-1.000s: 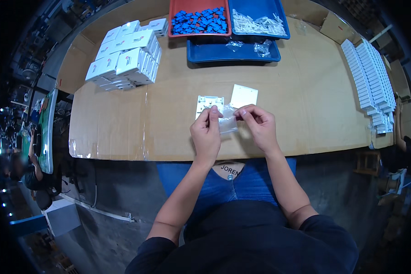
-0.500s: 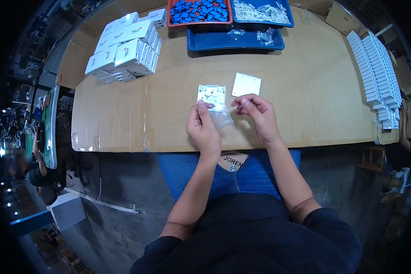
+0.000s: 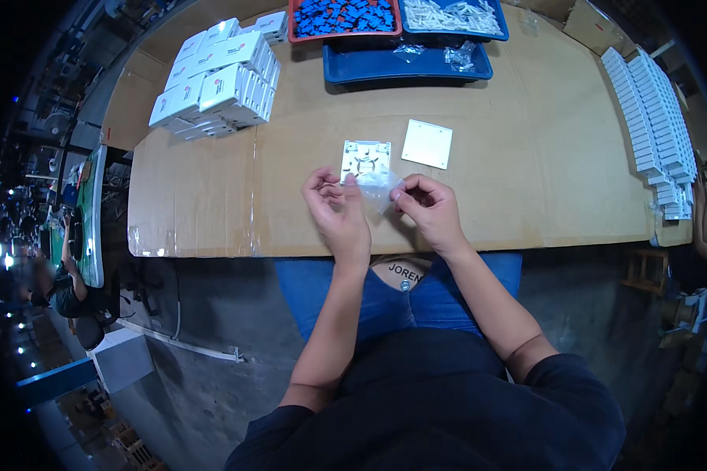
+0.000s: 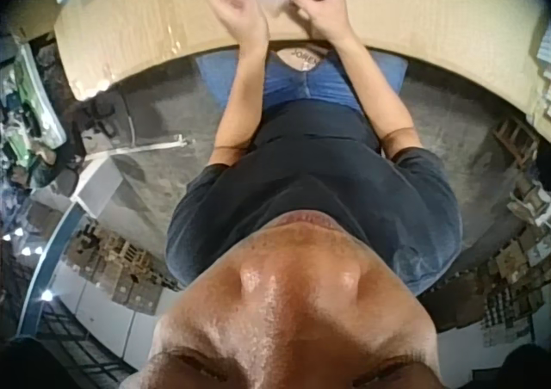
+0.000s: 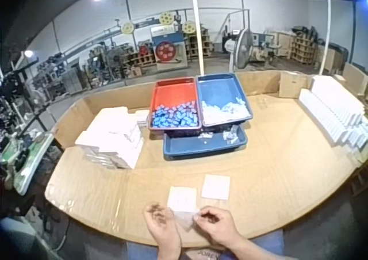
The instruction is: Packaging small parts into boxes and plastic bags at a workstation.
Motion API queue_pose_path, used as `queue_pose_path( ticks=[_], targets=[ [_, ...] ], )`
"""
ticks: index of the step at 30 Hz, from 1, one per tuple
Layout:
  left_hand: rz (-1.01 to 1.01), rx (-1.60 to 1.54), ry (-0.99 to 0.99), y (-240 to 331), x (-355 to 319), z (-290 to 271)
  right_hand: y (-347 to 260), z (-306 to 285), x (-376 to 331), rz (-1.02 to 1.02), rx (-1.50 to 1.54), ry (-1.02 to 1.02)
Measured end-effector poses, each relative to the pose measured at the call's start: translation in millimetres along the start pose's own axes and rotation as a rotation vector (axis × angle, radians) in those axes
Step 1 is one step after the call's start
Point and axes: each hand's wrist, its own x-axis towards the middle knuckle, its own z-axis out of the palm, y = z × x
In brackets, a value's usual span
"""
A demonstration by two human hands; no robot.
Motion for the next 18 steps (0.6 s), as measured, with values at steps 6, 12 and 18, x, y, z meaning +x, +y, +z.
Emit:
queue_pose_path(
  ticks=[6, 12, 18],
  targets=[
    [0.168, 0.089, -0.642, 16, 2, -16, -16, -3, -1, -0.033, 0.084, 0.053],
    [-0.182, 0.0, -0.677, 20, 1, -21, -18, -7, -1, -0.054, -0.027, -0.029],
    [-0.462, -0.19, -0.634, 6, 0, -25, -21, -10, 1, -0.036, -0.084, -0.057]
  ],
)
